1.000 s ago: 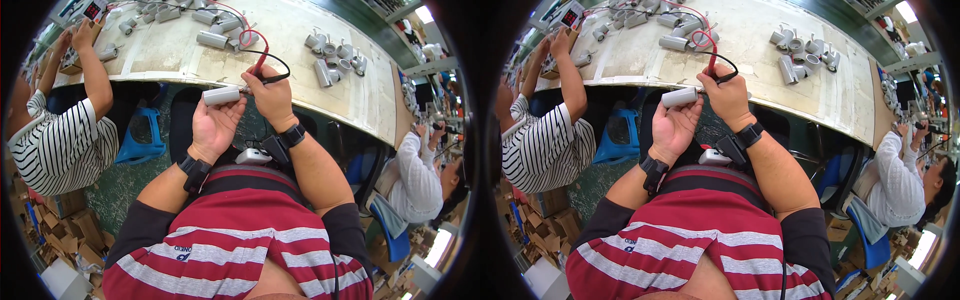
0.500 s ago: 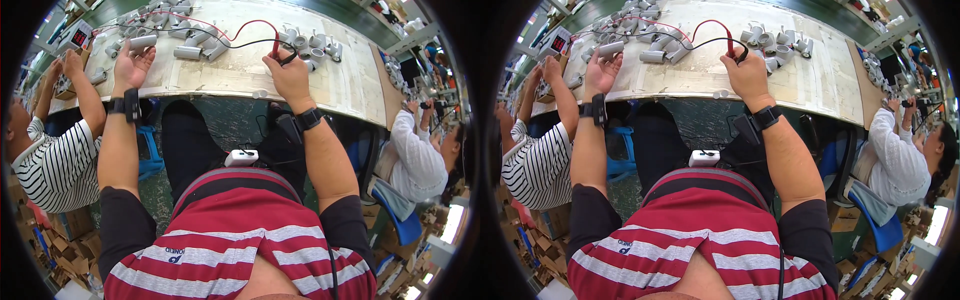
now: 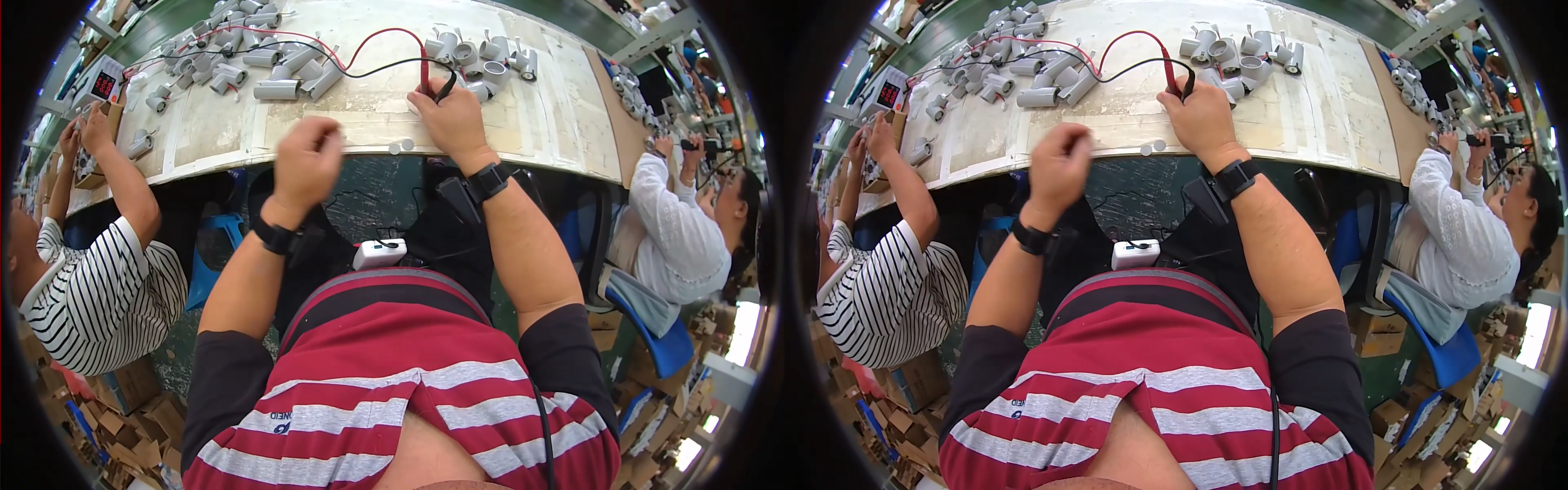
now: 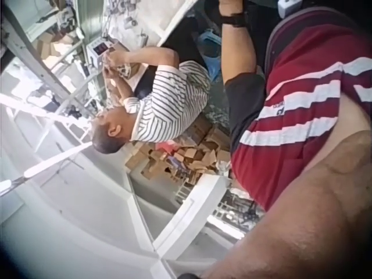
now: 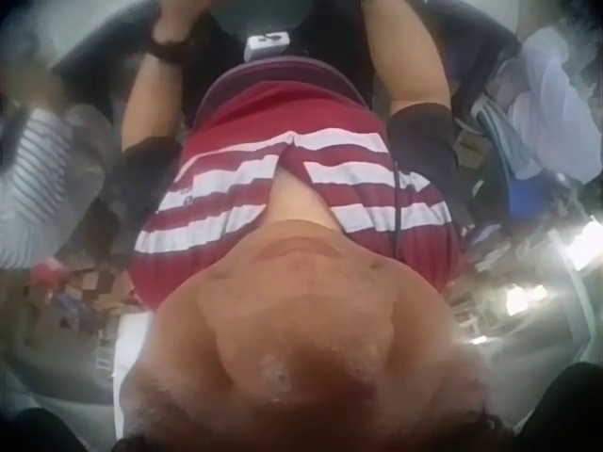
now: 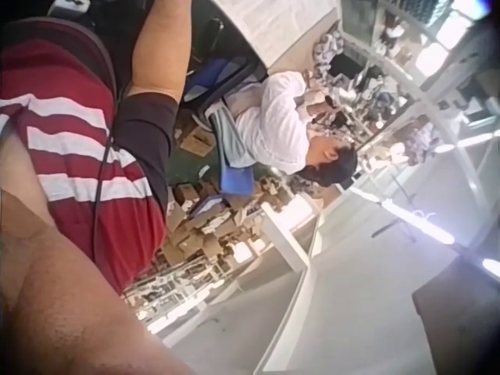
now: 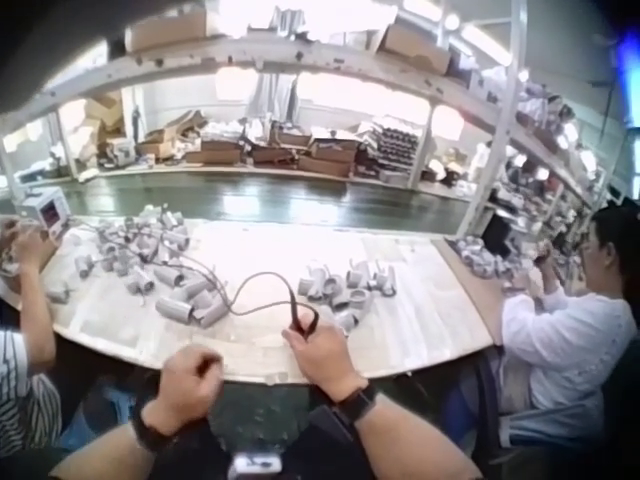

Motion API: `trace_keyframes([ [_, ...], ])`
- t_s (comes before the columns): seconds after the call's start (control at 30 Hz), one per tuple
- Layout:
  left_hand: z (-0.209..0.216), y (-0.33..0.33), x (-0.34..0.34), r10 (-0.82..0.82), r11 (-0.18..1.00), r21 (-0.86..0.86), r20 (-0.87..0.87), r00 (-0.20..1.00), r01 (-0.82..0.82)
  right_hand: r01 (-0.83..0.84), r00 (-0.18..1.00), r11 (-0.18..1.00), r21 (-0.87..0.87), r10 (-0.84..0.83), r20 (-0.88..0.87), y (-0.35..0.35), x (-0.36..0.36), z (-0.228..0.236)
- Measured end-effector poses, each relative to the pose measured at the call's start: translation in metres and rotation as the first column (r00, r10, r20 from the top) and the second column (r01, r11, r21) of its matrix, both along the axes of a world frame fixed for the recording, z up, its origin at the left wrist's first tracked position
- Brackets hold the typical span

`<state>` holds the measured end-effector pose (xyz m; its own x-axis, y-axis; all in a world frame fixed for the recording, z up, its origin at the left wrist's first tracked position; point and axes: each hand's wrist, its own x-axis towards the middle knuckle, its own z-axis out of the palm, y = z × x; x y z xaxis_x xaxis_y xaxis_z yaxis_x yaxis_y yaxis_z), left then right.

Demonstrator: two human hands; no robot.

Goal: The person picks up a plastic housing, touches a red probe to its internal wires, and then places it back on the table, repeating this process for several components.

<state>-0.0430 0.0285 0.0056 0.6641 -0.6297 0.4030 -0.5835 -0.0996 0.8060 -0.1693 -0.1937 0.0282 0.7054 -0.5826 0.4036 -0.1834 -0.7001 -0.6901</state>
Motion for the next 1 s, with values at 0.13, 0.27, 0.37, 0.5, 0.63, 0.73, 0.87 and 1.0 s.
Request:
trace_keyframes([
  [0.13,0.023,-0.049,-0.034,-0.356,0.923,0.216,0.173,0.918,0.317,0.003,0.999,0.998,-0.07,0.0,0.045,-0.016,0.003,0.033],
  [0.27,0.017,-0.12,-0.047,-0.261,0.961,0.171,0.295,0.919,0.218,0.003,0.999,0.979,-0.204,0.004,0.033,-0.042,0.004,0.084],
  [0.37,0.009,-0.169,-0.049,-0.17,0.981,0.145,0.341,0.925,0.127,-0.008,0.996,0.982,-0.19,0.025,0.088,-0.044,0.007,0.107],
  [0.5,0.006,-0.186,-0.042,-0.303,0.937,0.239,0.203,0.931,0.253,-0.011,0.995,0.984,-0.177,0.028,0.097,-0.04,-0.003,0.116],
  [0.63,0.01,-0.14,-0.036,-0.308,0.951,0.059,0.233,0.922,0.303,-0.006,0.999,0.999,0.034,0.005,0.047,-0.037,-0.021,0.097],
  [0.73,0.023,-0.085,-0.023,-0.302,0.952,0.137,0.25,0.92,0.275,-0.038,0.999,0.986,0.161,0.033,0.032,-0.033,-0.016,0.076],
  [0.87,0.027,-0.043,0.0,-0.375,0.925,0.129,0.157,0.914,0.358,-0.094,0.995,0.952,0.291,0.082,0.053,-0.025,-0.002,0.052],
  [1.0,0.03,-0.021,0.008,-0.411,0.905,0.098,-0.036,0.911,0.413,-0.128,0.992,0.862,0.49,0.104,0.075,-0.008,0.013,0.038],
])
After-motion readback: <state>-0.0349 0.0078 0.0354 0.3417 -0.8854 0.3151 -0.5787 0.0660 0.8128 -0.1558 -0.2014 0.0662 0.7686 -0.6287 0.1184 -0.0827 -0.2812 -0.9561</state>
